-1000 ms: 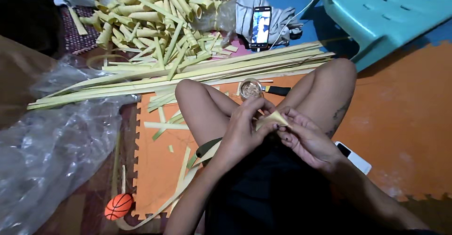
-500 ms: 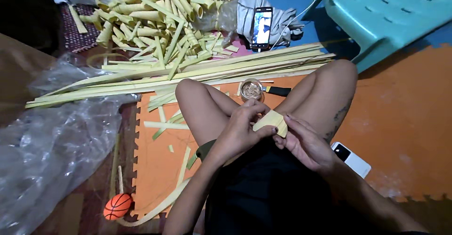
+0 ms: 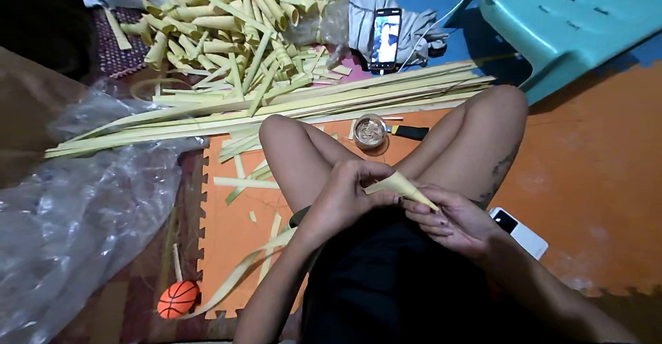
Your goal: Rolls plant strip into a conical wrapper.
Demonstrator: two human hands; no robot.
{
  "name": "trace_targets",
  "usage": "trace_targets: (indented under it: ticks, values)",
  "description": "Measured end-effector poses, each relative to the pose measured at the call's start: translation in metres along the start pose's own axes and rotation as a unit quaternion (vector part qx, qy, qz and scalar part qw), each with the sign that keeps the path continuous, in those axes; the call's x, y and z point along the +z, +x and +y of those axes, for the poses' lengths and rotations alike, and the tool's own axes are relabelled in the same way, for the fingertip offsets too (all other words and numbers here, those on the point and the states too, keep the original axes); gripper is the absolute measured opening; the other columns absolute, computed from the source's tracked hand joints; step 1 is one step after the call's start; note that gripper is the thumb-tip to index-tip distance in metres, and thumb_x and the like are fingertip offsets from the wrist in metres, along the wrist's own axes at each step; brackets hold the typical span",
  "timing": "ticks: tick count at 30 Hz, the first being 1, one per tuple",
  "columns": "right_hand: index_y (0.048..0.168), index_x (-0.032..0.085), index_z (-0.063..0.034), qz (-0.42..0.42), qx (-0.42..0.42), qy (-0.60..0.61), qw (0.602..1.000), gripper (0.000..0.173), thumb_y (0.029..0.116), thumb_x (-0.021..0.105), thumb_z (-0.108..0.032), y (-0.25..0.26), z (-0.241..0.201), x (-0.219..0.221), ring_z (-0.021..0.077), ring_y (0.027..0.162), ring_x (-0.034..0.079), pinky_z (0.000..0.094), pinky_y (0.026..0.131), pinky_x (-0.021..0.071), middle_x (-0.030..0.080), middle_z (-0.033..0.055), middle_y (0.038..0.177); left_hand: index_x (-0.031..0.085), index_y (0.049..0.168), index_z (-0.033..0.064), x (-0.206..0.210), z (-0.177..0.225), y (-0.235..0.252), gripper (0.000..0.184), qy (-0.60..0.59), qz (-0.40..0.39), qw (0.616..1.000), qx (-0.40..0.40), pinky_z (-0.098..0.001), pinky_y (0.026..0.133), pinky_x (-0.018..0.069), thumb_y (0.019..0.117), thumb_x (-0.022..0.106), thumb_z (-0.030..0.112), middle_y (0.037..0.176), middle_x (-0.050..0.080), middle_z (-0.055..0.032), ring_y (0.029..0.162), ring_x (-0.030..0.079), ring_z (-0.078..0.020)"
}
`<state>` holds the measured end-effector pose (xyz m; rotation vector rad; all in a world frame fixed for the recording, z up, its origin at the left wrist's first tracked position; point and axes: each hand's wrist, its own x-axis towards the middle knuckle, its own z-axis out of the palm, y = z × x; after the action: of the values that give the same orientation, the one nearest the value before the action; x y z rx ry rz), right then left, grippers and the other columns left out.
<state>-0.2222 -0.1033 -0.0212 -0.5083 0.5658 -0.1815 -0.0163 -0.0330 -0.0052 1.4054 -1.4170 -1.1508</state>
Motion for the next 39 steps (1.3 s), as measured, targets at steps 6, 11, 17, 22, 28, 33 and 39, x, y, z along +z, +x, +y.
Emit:
trace_targets:
  ticks: [6,11,17,22,28,33,39]
  values:
    - [0.107,0.064,-0.0133,0.015,-0.122,-0.140,0.983,0.028,0.1083,0.039,-0.027,-0.003,0.010,-0.001,0.0014,0.064,0.063,0.0158,0.060,0.0536,0.069,-0.0026,0.082,0.074,0.102,0.0042,0.001,0.005,-0.007,0.020,-0.020,-0.012,1.000,0.006,-0.0254,0.063,0.0624,0.0855,0.081,0.013,0.079,0.073,-0.0021,0.067,0.071,-0.0078]
    - [0.117,0.062,-0.0148,-0.034,-0.072,-0.098,0.992,0.031,0.1068,0.033,-0.018,-0.008,0.012,0.004,-0.0054,0.057,0.052,0.0085,0.052,0.0433,0.061,-0.0081,0.079,0.073,0.097,-0.0004,-0.003,0.006,-0.012,0.012,-0.082,-0.029,0.996,-0.004,-0.0246,0.067,0.0628,0.0865,0.078,0.003,0.079,0.074,-0.0048,0.069,0.072,-0.0094]
    - [0.107,0.068,-0.0149,0.000,-0.123,-0.147,0.982,0.040,0.1112,0.032,-0.033,-0.012,0.017,0.004,-0.0082,0.051,0.051,0.0068,0.046,0.0403,0.068,-0.0070,0.076,0.074,0.104,0.0044,-0.006,0.009,-0.016,0.021,-0.026,-0.030,0.999,0.009,-0.0216,0.066,0.0601,0.0863,0.081,0.013,0.081,0.074,-0.0003,0.071,0.070,-0.0048]
    - [0.139,0.063,-0.0091,0.056,-0.345,-0.390,0.852,0.037,0.1067,0.051,-0.024,-0.008,0.028,-0.002,-0.0070,0.077,0.061,0.0098,0.067,0.0522,0.070,-0.0040,0.110,0.073,0.102,-0.0002,-0.011,0.010,-0.018,0.014,-0.081,-0.027,0.996,-0.005,-0.0246,0.069,0.0635,0.0886,0.076,0.003,0.082,0.075,-0.0046,0.072,0.073,-0.0098]
    - [0.115,0.068,-0.0151,0.031,-0.187,-0.213,0.958,0.036,0.1111,0.034,-0.025,-0.018,0.021,0.006,-0.0081,0.050,0.050,0.0081,0.043,0.0392,0.072,-0.0067,0.084,0.072,0.102,0.0006,-0.016,0.013,-0.019,0.016,-0.089,-0.048,0.995,-0.006,-0.0228,0.068,0.0623,0.0877,0.078,0.006,0.080,0.075,-0.0034,0.071,0.073,-0.0080]
    - [0.136,0.065,-0.0087,0.062,-0.355,-0.433,0.826,0.035,0.1060,0.047,-0.015,-0.018,0.025,-0.007,-0.0090,0.072,0.058,0.0068,0.064,0.0478,0.071,-0.0051,0.102,0.071,0.108,0.0004,-0.021,0.015,-0.018,0.023,-0.096,-0.051,0.994,-0.013,-0.0227,0.068,0.0626,0.0864,0.078,0.003,0.081,0.076,-0.0037,0.071,0.073,-0.0087]
    - [0.141,0.061,-0.0089,0.078,-0.390,-0.505,0.766,0.041,0.1043,0.055,-0.027,-0.017,0.029,-0.014,-0.0047,0.093,0.060,0.0106,0.081,0.0514,0.065,0.0009,0.121,0.071,0.108,0.0004,-0.024,0.017,-0.018,0.022,-0.077,-0.030,0.996,-0.018,-0.0235,0.066,0.0630,0.0863,0.076,-0.001,0.081,0.075,-0.0041,0.069,0.073,-0.0090]
